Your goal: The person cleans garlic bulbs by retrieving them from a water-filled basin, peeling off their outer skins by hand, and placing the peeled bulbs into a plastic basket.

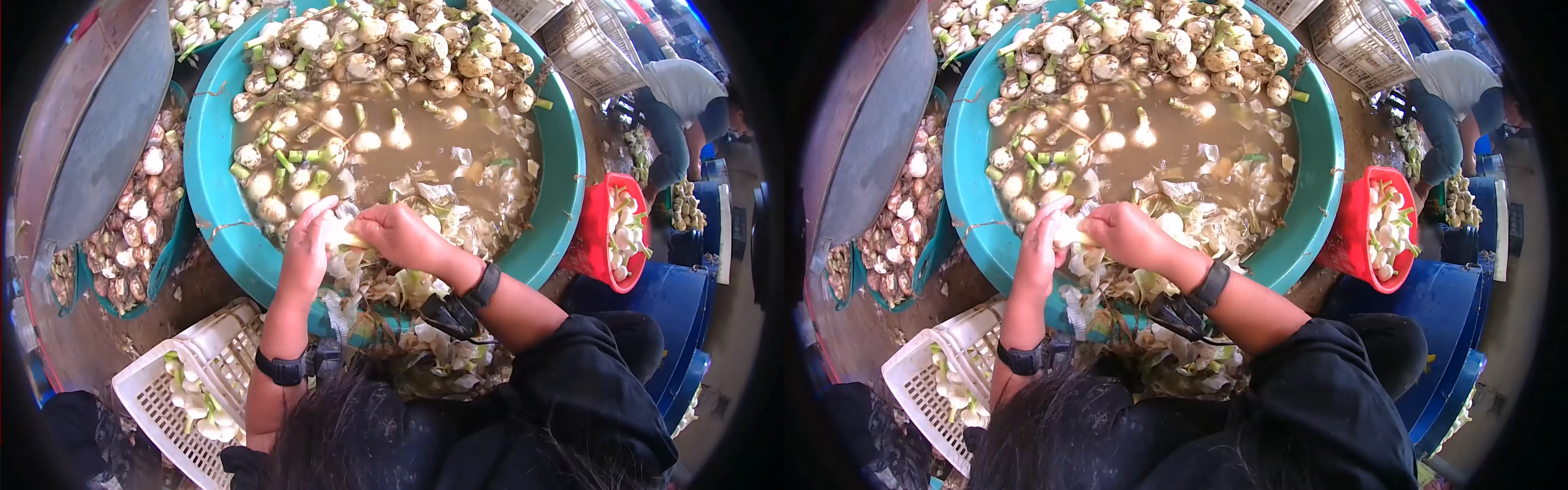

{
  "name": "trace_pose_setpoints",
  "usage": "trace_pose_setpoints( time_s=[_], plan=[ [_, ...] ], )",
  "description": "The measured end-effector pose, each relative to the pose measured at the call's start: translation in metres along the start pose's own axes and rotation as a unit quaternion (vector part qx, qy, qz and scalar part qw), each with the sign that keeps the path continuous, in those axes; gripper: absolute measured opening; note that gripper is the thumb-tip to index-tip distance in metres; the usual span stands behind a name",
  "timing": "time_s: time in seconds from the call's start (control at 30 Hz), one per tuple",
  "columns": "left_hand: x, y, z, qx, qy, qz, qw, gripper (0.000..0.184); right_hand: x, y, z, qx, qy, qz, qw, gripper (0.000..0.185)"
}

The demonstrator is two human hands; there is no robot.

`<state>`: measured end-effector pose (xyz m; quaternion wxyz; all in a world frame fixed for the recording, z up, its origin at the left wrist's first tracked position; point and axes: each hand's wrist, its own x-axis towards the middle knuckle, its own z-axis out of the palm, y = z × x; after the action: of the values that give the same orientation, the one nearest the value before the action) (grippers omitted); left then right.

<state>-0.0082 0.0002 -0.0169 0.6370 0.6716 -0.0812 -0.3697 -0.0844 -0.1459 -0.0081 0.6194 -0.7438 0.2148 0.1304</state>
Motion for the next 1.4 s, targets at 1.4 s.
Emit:
trace_pose_setpoints(
  time_s=[1.4],
  plan=[
    [-0.005, 0.018, 0.02, -0.093, 0.146, 0.127, 0.977, 0.013, -0.021, -0.027, -0.014, -0.144, 0.186, -0.353, 0.906, 0.022]
  ],
)
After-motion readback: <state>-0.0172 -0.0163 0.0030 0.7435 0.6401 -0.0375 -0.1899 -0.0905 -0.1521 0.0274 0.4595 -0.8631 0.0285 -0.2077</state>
